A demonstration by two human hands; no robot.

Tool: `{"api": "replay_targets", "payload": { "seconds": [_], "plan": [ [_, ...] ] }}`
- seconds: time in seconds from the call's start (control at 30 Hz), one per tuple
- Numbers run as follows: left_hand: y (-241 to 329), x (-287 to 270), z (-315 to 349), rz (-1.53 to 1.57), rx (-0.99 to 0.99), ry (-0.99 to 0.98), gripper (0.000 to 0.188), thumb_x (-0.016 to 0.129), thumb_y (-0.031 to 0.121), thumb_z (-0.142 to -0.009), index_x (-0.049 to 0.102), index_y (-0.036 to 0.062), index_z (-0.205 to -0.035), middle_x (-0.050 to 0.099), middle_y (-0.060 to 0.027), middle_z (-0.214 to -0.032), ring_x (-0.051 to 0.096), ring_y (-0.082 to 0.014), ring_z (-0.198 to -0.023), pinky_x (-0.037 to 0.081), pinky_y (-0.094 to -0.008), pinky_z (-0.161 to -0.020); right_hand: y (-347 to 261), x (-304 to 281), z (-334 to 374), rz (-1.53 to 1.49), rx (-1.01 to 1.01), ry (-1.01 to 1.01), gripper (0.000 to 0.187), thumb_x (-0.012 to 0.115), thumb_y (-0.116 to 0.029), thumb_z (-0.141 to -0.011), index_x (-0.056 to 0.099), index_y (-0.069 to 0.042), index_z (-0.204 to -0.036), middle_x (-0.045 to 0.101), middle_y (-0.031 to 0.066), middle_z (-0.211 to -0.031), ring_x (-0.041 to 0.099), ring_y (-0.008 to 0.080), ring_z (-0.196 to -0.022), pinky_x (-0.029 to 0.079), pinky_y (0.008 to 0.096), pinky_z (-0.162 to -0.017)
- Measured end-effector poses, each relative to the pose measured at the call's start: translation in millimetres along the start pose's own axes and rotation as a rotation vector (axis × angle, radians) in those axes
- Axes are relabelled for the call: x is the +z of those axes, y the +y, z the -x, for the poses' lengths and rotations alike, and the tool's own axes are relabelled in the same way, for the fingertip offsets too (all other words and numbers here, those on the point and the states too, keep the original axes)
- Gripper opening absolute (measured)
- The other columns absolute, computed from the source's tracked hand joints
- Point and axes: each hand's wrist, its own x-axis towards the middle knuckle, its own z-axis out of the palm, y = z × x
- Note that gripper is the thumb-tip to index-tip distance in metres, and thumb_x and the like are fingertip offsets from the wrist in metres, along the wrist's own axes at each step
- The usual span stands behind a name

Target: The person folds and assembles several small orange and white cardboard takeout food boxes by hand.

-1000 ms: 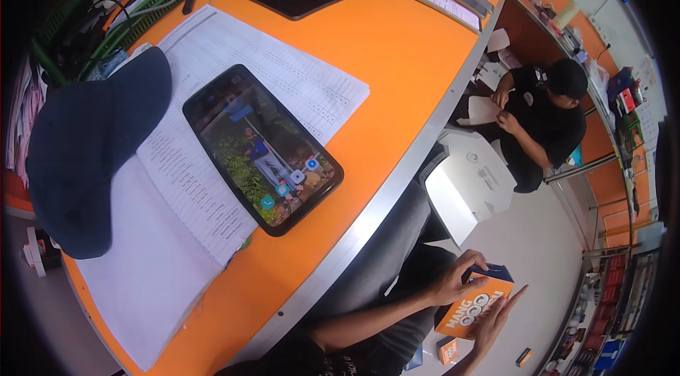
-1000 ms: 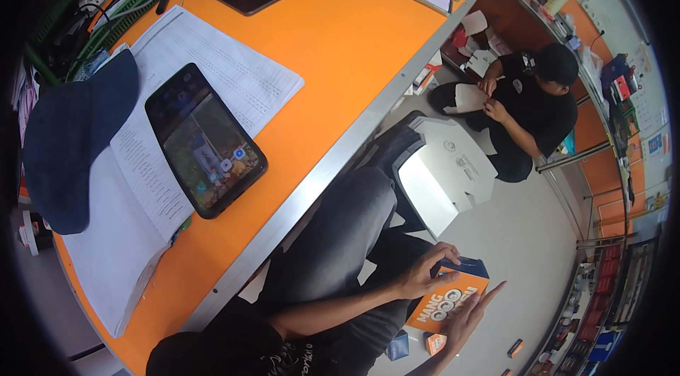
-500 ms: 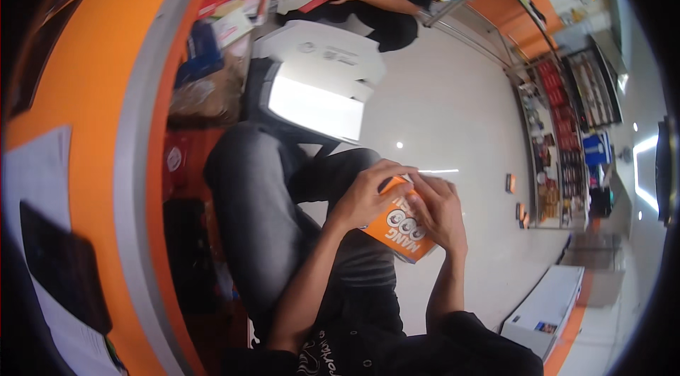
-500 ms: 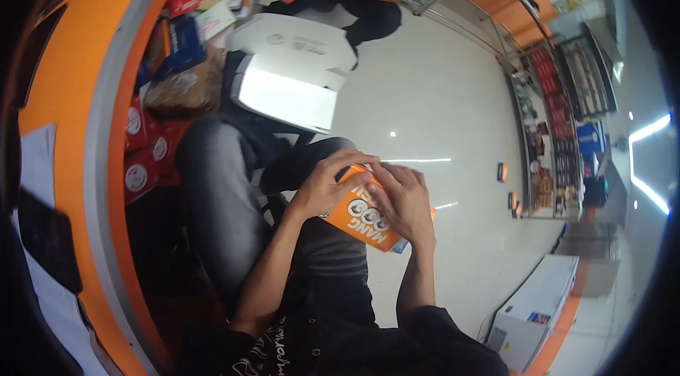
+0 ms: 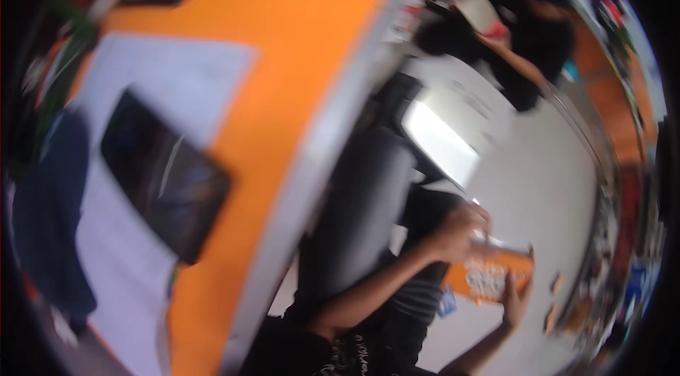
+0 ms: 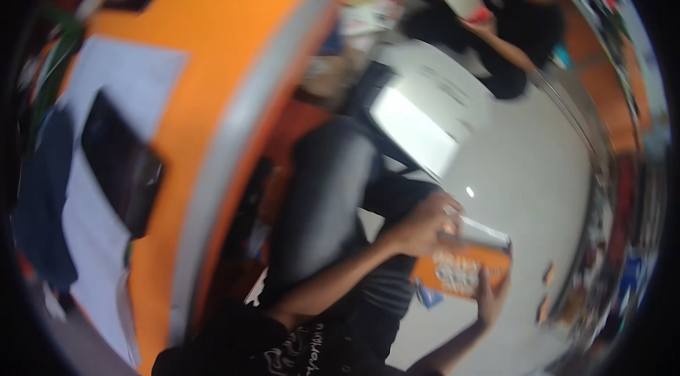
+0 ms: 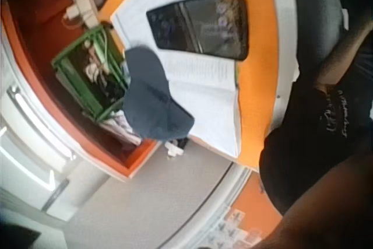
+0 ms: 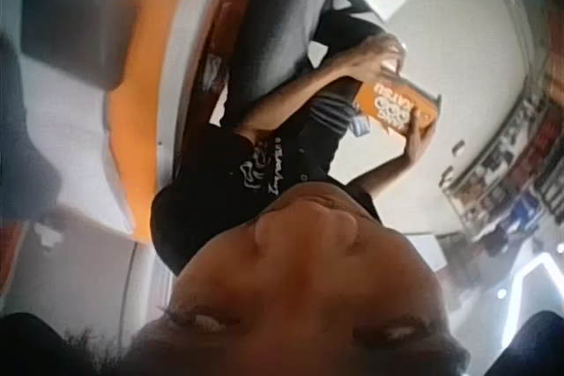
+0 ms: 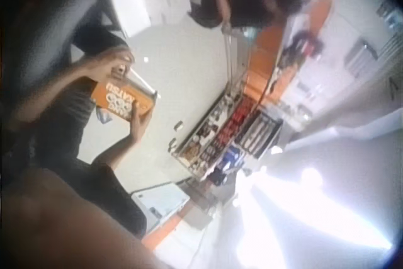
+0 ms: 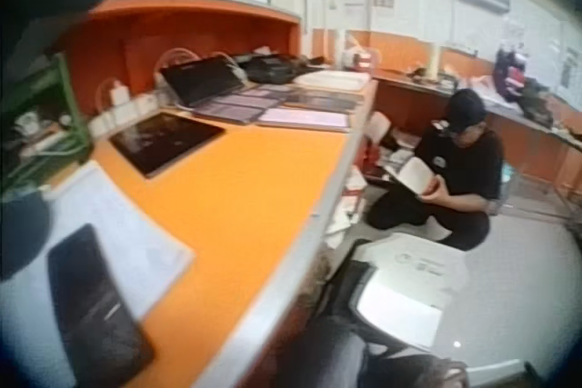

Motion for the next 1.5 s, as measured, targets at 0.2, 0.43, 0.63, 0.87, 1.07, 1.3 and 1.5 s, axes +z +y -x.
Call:
{"api": "replay_targets", "payload": {
  "seconds": [0.2,0.43,0.63,0.87,1.07,1.3,1.5],
  "plan": [
    [32,10,9,0.067,-0.208,-0.577,0.091,0.066,0.045,-0.09,0.017,0.0046,-0.154,0.058,-0.0235,-0.108,0.061,-0.0364,-0.091,0.05,-0.044,-0.085,1,1,-20,0.336,-0.275,-0.12,0.068,0.058,-0.036,-0.099,0.032,-0.002,-0.152,0.049,0.0166,-0.141,0.049,0.0253,-0.126,0.036,0.0374,-0.108],
    [60,28,-3,-0.344,-0.134,-0.301,0.076,0.049,0.04,-0.1,0.011,0.01,-0.158,0.049,-0.0231,-0.103,0.054,-0.0299,-0.09,0.046,-0.0411,-0.074,-41,12,-35,0.552,0.007,0.08,0.073,0.036,-0.059,-0.101,0.039,-0.003,-0.148,0.046,0.0278,-0.144,0.044,0.0424,-0.133,0.033,0.044,-0.112],
    [45,52,-1,-0.365,0.06,-0.08,0.084,0.062,0.033,-0.094,0.011,0.0146,-0.158,0.043,-0.0224,-0.119,0.05,-0.0306,-0.1,0.044,-0.0433,-0.084,-22,3,-36,0.475,-0.019,0.133,0.068,0.042,-0.054,-0.102,0.045,0.002,-0.142,0.056,0.0283,-0.129,0.054,0.0388,-0.118,0.041,0.0432,-0.101],
    [40,59,2,-0.391,0.048,-0.031,0.101,0.073,0.046,-0.083,0.012,0.0173,-0.159,0.041,-0.0206,-0.116,0.048,-0.031,-0.102,0.045,-0.0442,-0.084,-39,19,-34,0.251,-0.166,0.109,0.06,0.055,-0.039,-0.1,0.047,0.004,-0.141,0.062,0.025,-0.12,0.059,0.0324,-0.11,0.047,0.0397,-0.094],
    [48,48,1,-0.225,-0.112,-0.101,0.12,0.08,0.048,-0.073,0.003,0.015,-0.159,0.041,-0.021,-0.117,0.05,-0.032,-0.1,0.047,-0.0454,-0.083,-44,25,-31,0.301,-0.261,0.232,0.068,0.061,-0.042,-0.096,0.042,0.003,-0.144,0.059,0.0245,-0.127,0.058,0.0281,-0.113,0.048,0.0395,-0.095],
    [53,38,-2,-0.095,-0.166,-0.161,0.131,0.083,0.054,-0.068,-0.002,0.0089,-0.158,0.042,-0.0249,-0.116,0.051,-0.0347,-0.098,0.045,-0.0482,-0.083,-16,16,-40,-0.069,-0.308,0.174,0.08,0.066,-0.054,-0.09,0.045,0.003,-0.142,0.057,0.0198,-0.131,0.055,0.0321,-0.116,0.045,0.0451,-0.099],
    [49,41,-3,-0.108,-0.148,-0.105,0.131,0.084,0.054,-0.067,0.001,0.0067,-0.157,0.043,-0.0258,-0.116,0.052,-0.0367,-0.099,0.046,-0.0483,-0.083,-21,21,-38,0.004,-0.281,0.16,0.071,0.062,-0.052,-0.093,0.049,-0.002,-0.141,0.057,0.0201,-0.131,0.055,0.0322,-0.116,0.046,0.0449,-0.097]
  ]
}}
